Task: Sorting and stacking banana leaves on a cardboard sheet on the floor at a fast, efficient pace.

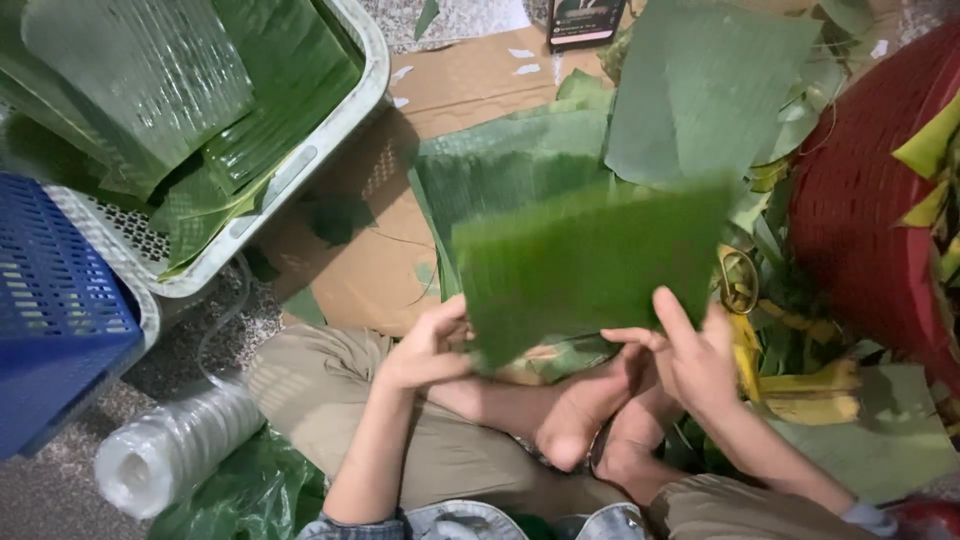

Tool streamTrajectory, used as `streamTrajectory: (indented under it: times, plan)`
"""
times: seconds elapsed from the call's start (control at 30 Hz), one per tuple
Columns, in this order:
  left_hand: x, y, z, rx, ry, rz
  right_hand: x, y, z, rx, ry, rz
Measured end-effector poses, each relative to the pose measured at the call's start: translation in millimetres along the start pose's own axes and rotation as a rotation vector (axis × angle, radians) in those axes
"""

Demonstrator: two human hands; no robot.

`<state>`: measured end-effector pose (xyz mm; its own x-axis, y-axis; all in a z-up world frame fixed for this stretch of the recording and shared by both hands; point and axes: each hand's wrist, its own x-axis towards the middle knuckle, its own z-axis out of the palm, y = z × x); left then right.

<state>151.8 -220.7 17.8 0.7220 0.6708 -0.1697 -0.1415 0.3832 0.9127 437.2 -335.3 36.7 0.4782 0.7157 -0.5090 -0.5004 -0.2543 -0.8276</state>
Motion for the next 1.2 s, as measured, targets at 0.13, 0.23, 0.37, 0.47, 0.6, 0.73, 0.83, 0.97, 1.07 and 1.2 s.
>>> streamTrajectory:
  times: [0.13, 0.23, 0.37, 0.47, 0.6, 0.73, 0.83, 0.97, 1.07, 1.2]
  plan:
    - [25.2, 17.2, -0.5, 0.321, 0.485, -0.402, 24.9, 4.6, 22.9, -0.138, -0.024, 0.141]
    - [34.9, 1.2, -37.5, 0.338, 0.590, -0.512, 51.8, 13.8, 21.5, -0.344, -0.144, 0.132]
    - [27.9, -35.1, -65.0, 0.497, 0.549, -0.644, 91.3, 63.5, 5.7, -0.370, -0.169, 0.066]
    - [22.5, -32.4, -63.3, 1.000, 0.516, -0.663, 102.5, 71.7, 1.5, -0.413, -0.182, 0.068]
    - [41.1, 5.6, -24.5, 1.405, 0.624, -0.175, 108.4, 84.5, -7.3, -0.425, -0.157, 0.104]
    - [68.1, -55.4, 0.5, 1.492, 0.355, 0.222, 118.5, 105.6, -22.0, -0.428, -0.134, 0.121]
    - [75.5, -78.7, 2.9, 1.597, 0.273, 0.140, 109.2, 78.1, -7.3, -0.492, -0.108, 0.067]
    - [70.5, -77.6, 4.4, 1.592, 0.269, 0.128, 122.3, 43.7, -29.5, -1.127, -0.028, -0.577]
    - [71.3, -81.7, 6.0, 1.606, 0.275, 0.139, 160.0, 31.4, -58.7, -1.687, 0.100, -1.211]
    - [71.4, -83.1, 7.1, 1.617, 0.303, 0.168, 174.2, 14.5, -69.0, -1.850, -0.081, -0.892]
